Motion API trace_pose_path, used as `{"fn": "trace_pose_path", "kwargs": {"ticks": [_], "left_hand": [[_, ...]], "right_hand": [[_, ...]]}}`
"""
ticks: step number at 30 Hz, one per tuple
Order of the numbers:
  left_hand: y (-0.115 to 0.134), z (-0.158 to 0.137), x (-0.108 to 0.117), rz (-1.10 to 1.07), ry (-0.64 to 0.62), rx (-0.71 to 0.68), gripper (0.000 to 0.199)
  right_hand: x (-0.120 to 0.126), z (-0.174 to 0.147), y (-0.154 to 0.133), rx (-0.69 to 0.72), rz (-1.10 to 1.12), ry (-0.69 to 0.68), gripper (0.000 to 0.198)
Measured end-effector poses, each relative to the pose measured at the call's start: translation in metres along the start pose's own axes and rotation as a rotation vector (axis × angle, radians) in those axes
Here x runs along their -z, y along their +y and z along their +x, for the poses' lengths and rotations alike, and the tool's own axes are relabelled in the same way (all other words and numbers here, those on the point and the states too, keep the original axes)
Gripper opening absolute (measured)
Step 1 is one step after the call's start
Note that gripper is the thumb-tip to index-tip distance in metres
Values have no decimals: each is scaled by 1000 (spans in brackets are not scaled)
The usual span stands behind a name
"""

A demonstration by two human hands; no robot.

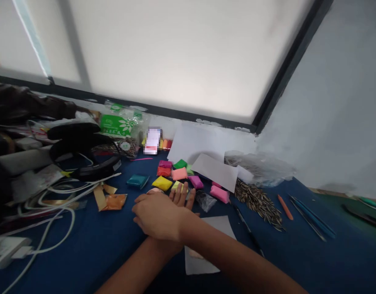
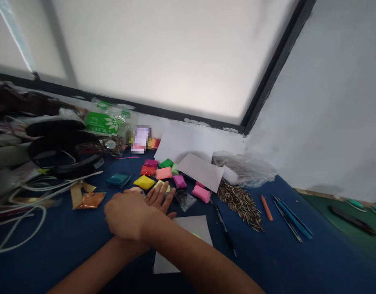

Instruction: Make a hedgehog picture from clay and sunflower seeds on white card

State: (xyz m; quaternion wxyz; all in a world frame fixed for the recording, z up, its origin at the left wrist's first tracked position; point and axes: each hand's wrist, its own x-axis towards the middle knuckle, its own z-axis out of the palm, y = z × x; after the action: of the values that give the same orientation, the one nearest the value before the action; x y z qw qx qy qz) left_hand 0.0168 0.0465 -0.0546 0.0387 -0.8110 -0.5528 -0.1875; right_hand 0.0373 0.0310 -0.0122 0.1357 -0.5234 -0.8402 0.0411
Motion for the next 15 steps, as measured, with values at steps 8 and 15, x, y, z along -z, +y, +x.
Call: {"fn": "trace_pose_path", "kwargs": {"ticks": [8, 15], "left_hand": [[-4, -17, -2, 81, 58, -19, 58], [-9, -14, -12, -21, 65, -50, 51]], "right_hand": [[9, 57, -35, 523, -69, -265, 43], [19, 55, -44, 477, -126, -253, 31]]}}
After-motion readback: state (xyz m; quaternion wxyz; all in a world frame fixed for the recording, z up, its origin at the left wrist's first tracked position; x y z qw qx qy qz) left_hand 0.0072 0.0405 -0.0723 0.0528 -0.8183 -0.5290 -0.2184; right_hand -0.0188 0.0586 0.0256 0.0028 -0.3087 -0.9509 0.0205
